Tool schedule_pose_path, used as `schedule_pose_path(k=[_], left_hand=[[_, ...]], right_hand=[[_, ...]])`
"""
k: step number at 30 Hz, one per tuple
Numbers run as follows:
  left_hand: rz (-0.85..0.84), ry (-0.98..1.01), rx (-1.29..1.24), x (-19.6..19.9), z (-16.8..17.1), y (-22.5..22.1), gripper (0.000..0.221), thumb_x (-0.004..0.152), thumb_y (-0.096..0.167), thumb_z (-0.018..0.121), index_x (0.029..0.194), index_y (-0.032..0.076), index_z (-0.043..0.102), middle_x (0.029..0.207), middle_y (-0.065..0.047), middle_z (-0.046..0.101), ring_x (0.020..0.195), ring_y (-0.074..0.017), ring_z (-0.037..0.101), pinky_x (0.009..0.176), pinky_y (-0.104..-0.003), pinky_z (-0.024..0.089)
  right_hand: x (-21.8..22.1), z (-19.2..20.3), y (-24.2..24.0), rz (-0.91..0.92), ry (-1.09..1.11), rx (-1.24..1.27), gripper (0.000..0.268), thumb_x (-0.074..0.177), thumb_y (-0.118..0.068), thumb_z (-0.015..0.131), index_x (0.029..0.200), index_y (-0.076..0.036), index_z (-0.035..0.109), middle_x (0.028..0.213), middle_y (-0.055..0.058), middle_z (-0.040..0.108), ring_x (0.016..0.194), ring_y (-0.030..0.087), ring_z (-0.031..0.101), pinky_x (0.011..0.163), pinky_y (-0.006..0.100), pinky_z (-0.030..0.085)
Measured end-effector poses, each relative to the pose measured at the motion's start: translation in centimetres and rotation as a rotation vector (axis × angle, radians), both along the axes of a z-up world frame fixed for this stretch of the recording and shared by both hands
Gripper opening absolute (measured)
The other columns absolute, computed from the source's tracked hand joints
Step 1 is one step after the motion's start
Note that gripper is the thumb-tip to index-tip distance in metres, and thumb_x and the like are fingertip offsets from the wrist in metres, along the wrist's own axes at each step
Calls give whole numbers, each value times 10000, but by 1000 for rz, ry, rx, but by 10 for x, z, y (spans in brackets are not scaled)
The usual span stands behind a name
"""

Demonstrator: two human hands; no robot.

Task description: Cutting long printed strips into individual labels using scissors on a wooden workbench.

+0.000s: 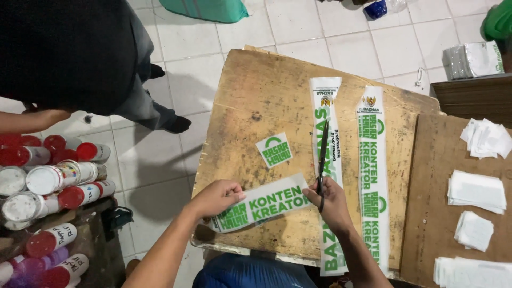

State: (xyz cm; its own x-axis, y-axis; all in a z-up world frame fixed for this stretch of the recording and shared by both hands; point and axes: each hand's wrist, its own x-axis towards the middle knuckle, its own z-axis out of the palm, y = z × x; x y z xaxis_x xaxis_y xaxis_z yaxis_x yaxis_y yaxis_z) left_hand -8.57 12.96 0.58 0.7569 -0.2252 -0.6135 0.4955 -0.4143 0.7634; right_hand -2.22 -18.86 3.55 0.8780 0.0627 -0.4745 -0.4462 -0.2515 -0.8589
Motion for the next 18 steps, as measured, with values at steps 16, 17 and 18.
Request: schedule_pose_path(k=[16, 17, 18], left_hand=[[-32, -10, 54, -10, 10, -8, 207, 894, 268, 669, 843, 75, 726, 632, -110, 659, 709, -284, 638, 711, -419, 513], [-35, -9, 52, -9, 10, -9, 207, 897, 262, 666, 844, 70, 725, 635, -109, 661, 712, -283, 639, 712, -417, 513], [-38, -7, 49, -9, 10, -10, 207, 900, 256, 663, 846, 66, 724, 639, -108, 664, 715, -281, 640, 714, -414, 513]], right_hand=[[-13, -7, -7, 13, 10, -18, 333, 745, -43, 901, 923, 11, 624, 701, 87, 658, 635, 124, 582, 607, 241, 428], [-13, -8, -8, 13, 14, -25, 336, 745, -47, 905, 923, 14, 626, 696, 91, 659, 624, 129, 580, 596, 248, 425], [-13, -9, -9, 14, 18, -32, 340, 745, -50, 909, 923, 18, 627, 692, 95, 661, 614, 135, 579, 586, 255, 423]])
